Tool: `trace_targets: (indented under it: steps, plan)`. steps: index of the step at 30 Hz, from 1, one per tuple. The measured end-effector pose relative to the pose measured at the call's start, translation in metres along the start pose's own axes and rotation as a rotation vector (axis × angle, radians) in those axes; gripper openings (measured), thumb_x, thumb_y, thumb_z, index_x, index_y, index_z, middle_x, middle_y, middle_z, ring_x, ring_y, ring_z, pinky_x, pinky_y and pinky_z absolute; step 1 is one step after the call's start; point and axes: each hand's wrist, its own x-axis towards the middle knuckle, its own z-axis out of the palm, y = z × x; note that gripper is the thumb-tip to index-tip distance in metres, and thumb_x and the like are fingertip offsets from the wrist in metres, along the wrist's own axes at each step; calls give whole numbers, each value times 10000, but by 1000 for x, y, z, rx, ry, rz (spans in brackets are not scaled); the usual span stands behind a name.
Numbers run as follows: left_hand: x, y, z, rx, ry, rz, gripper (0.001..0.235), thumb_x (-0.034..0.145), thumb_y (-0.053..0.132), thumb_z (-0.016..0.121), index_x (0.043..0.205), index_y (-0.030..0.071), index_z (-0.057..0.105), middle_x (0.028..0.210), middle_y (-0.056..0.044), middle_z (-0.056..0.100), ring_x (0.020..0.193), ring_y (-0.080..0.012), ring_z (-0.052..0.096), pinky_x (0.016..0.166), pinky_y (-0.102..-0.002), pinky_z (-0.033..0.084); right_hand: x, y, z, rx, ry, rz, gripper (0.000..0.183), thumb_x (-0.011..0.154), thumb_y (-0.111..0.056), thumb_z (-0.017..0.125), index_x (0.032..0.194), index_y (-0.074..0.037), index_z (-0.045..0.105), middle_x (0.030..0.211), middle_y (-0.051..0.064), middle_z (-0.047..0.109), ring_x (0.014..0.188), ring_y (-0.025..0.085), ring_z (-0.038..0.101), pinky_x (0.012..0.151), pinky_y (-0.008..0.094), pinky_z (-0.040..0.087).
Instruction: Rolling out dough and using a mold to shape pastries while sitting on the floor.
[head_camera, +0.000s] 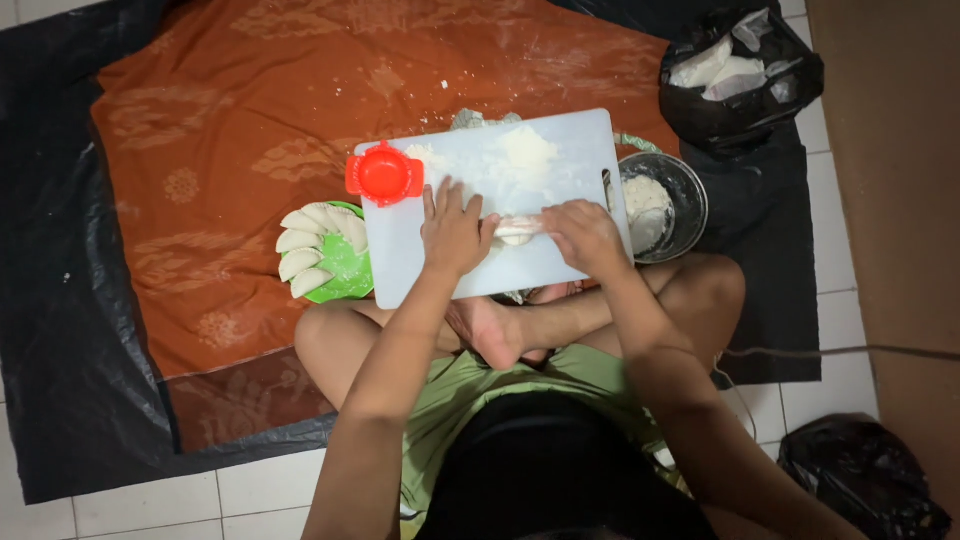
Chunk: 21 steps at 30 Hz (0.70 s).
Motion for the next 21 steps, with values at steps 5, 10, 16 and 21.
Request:
trace_targets:
  steps: [5,10,16,21]
  plan:
    - [-3,-26,-10,24,-136,90,474,816,528,673,1105,153,698,1044,-132,699,1093,-336,655,1058,-560,349,4,12,2,80,-102,60,263,907,-189,692,1164,-177,746,1118,12,742,1086,254,677,945,400,508]
    - [0,-33,-9,13,-348,14,300,851,407,678,1021,161,693,865,-97,739,885,-324,752,812,-470,544,7,-33,28,11,-102,62,614,911,-351,632,1399,17,574,1437,213,583,1411,402,460,1202,554,286]
    - [-10,-6,-40,-22,-411,46,234,914,296,635,1054,109,660,928,-147,745,931,-340,745,864,-471,554,-3,-60,56,1,-77,101,666,1003,-404,506,1496,41,461,1510,244,488,1450,423,394,1222,574,225]
    - [-12,2,-48,39,-325,148,274,912,266,626,1149,128,621,1028,-120,692,1064,-308,677,937,-447,512,4,-51,50,-101,-29,165,636,1027,-477,456,1406,23,554,1303,227,601,1311,420,498,1186,588,262]
